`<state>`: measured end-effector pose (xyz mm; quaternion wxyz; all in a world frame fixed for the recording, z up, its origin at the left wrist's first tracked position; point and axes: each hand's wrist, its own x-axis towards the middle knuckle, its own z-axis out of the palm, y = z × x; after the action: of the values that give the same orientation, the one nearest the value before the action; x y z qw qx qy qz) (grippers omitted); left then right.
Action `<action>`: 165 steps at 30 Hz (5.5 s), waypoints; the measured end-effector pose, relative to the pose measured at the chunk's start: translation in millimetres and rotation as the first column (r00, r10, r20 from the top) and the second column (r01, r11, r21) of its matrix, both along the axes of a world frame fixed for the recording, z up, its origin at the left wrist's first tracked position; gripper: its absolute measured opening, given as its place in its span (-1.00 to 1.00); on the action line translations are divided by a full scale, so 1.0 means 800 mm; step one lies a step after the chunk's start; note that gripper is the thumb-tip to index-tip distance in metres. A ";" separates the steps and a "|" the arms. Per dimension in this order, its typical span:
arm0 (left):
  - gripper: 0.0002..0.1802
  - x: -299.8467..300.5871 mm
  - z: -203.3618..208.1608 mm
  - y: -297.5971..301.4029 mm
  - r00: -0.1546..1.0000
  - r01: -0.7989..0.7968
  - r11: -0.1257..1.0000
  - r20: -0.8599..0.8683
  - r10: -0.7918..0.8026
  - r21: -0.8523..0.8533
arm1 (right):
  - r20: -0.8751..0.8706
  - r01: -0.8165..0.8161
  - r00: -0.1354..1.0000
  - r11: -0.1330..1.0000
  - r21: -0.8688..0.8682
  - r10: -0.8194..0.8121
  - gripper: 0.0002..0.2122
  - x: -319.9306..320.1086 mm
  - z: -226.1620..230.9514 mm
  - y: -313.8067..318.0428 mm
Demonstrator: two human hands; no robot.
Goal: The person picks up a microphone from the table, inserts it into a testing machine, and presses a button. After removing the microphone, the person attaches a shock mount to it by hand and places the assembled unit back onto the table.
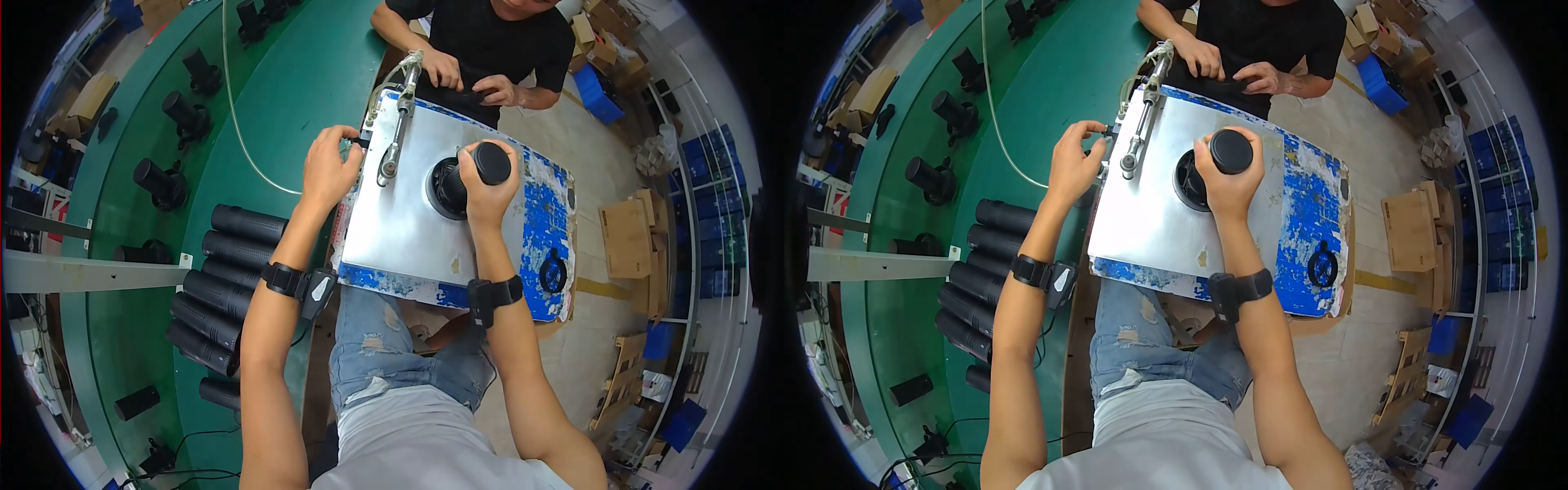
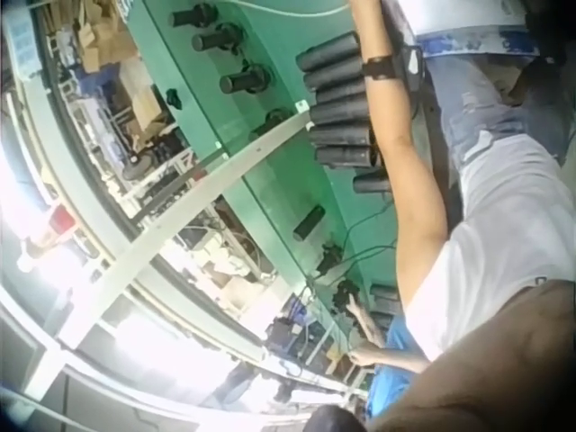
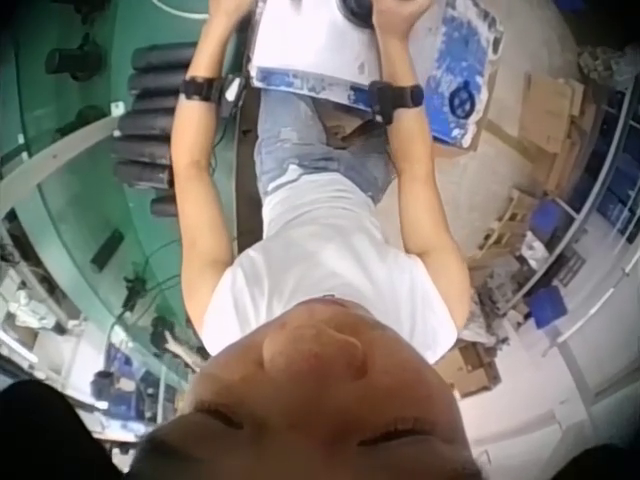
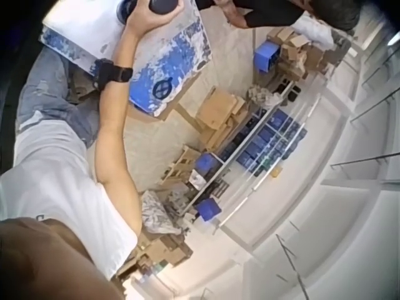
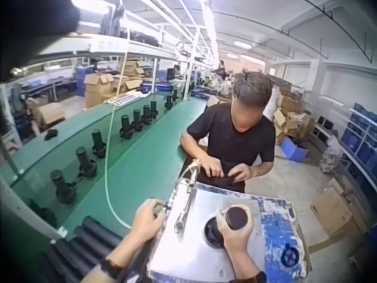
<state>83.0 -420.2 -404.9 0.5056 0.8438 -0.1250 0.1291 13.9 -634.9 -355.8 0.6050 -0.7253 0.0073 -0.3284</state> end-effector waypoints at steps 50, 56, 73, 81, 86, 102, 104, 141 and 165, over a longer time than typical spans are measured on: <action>0.17 -0.192 0.148 -0.001 0.896 0.435 0.845 0.237 -0.374 -0.310 | 0.206 -0.672 0.714 0.737 -0.071 0.670 -0.39 -0.082 0.221 0.064; 0.14 -0.252 0.114 0.001 0.894 0.380 0.680 0.058 -0.445 -0.627 | 0.115 -0.719 0.695 0.691 0.080 0.710 -0.27 -0.143 0.195 0.097; 0.07 -0.294 0.094 0.021 0.510 0.349 0.214 -0.007 -0.860 -0.912 | -0.013 -0.774 0.629 0.627 0.091 0.777 -0.16 -0.180 0.193 0.080; 0.13 -0.313 0.116 0.024 0.710 0.324 0.314 0.011 -0.704 -0.892 | 0.044 -0.670 0.742 0.737 0.085 0.669 -0.41 -0.188 0.186 0.091; 0.16 -0.322 0.109 0.011 0.879 0.355 0.504 0.098 -0.466 -0.787 | 0.121 -0.592 0.805 0.802 0.081 0.581 -0.47 -0.195 0.178 0.102; -0.01 -0.345 0.100 0.007 0.894 0.201 0.584 -0.095 -0.437 -0.786 | 0.053 -0.587 0.808 0.798 0.133 0.586 -0.42 -0.223 0.182 0.108; -0.01 -0.347 0.106 0.007 0.891 0.216 0.568 -0.077 -0.447 -0.794 | 0.082 -0.585 0.811 0.806 0.090 0.579 -0.42 -0.217 0.173 0.106; 0.04 -0.345 0.096 0.011 0.782 0.334 0.500 -0.061 -0.621 -0.799 | 0.063 -0.516 0.856 0.842 0.157 0.513 -0.39 -0.237 0.152 0.096; 0.20 -0.358 0.085 0.004 0.855 0.436 0.604 0.097 -0.510 -0.667 | 0.156 -0.561 0.828 0.791 0.245 0.539 -0.28 -0.232 0.140 0.086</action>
<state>-203.1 -416.6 -336.6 0.7944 0.5473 -0.2628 -0.0172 -171.9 -566.1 -243.7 0.7706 -0.5893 -0.1811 -0.1618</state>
